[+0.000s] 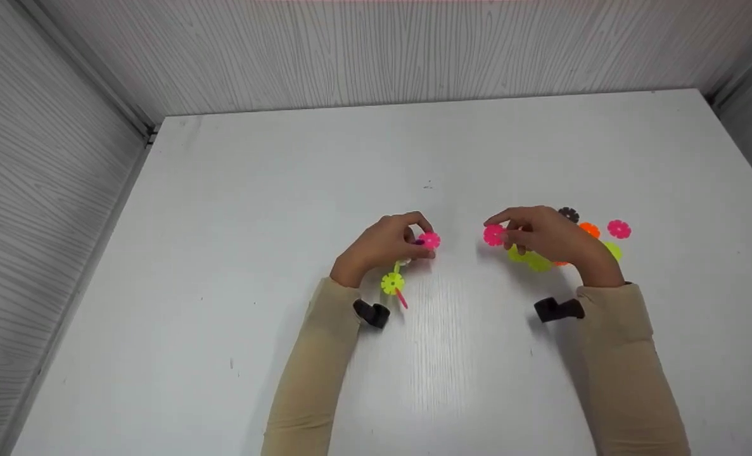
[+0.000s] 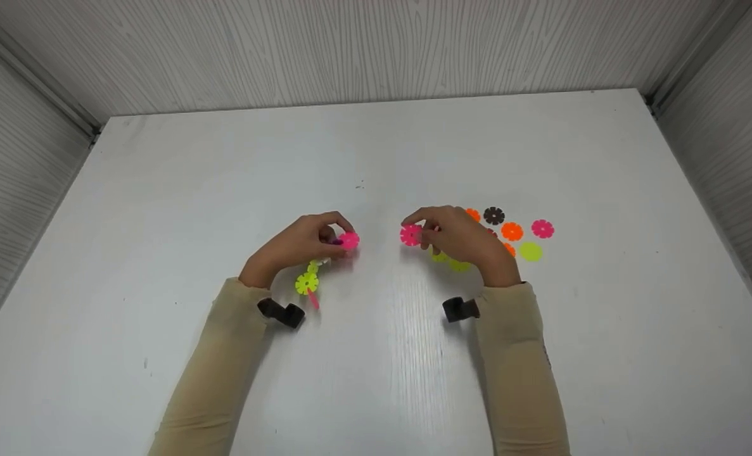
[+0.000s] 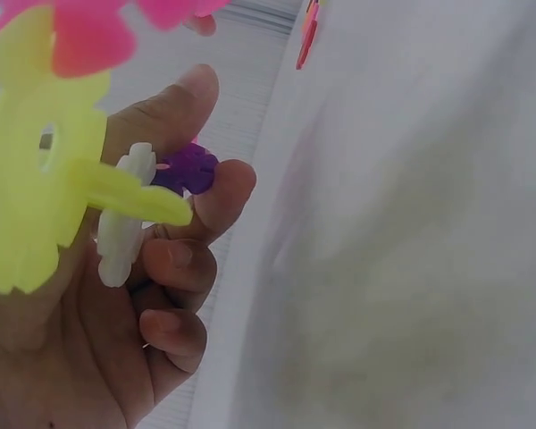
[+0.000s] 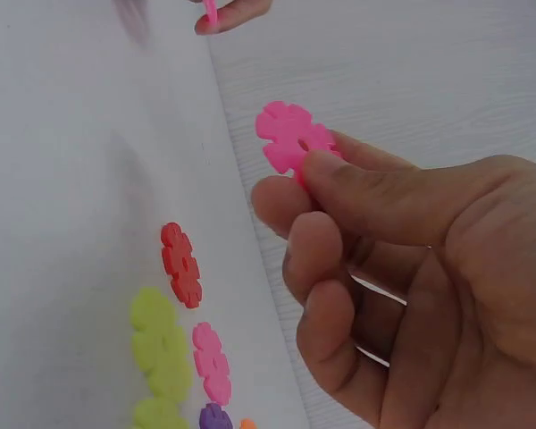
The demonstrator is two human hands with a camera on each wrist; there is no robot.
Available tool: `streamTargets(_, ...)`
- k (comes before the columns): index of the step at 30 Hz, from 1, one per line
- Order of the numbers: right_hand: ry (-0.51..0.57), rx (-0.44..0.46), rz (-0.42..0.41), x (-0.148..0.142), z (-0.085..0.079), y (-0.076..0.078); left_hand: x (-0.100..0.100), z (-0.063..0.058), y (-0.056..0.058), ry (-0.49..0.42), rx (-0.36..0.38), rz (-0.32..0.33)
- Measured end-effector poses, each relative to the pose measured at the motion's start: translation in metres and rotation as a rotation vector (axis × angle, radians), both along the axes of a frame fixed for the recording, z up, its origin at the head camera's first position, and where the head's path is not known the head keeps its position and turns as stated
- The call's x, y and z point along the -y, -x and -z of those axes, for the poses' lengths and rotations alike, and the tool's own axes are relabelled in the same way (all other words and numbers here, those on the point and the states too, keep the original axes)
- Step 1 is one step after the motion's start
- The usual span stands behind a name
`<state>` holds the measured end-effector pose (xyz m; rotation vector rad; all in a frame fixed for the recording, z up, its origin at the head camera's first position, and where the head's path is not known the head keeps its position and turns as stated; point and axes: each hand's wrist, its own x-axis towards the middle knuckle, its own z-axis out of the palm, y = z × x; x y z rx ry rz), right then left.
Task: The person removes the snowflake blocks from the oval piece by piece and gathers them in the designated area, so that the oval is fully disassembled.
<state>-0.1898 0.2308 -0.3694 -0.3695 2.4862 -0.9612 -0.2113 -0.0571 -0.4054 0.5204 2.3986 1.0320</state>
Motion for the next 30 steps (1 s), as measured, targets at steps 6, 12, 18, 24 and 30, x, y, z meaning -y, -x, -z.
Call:
streamTargets(6, -0.007, 0.028, -0.007, -0.012, 0.000, 0.000, 0.001, 0.002, 0.001, -0.026, -0.004, 0.012)
streamTargets(12, -0.059, 0.087, 0.015, -0.018, -0.001, 0.001, 0.001, 0.003, 0.002, -0.028, 0.004, 0.013)
streamTargets(18, -0.068, 0.100, -0.012, -0.015, 0.001, 0.001, 0.001, 0.002, 0.001, -0.002, 0.003, 0.017)
streamTargets(24, -0.086, 0.134, -0.021, -0.005, 0.005, -0.001, 0.001, 0.002, 0.000, -0.002, -0.023, 0.022)
streamTargets(30, -0.128, 0.128, -0.028, 0.003, 0.009, -0.002, 0.002, 0.001, -0.002, -0.009, -0.012, 0.050)
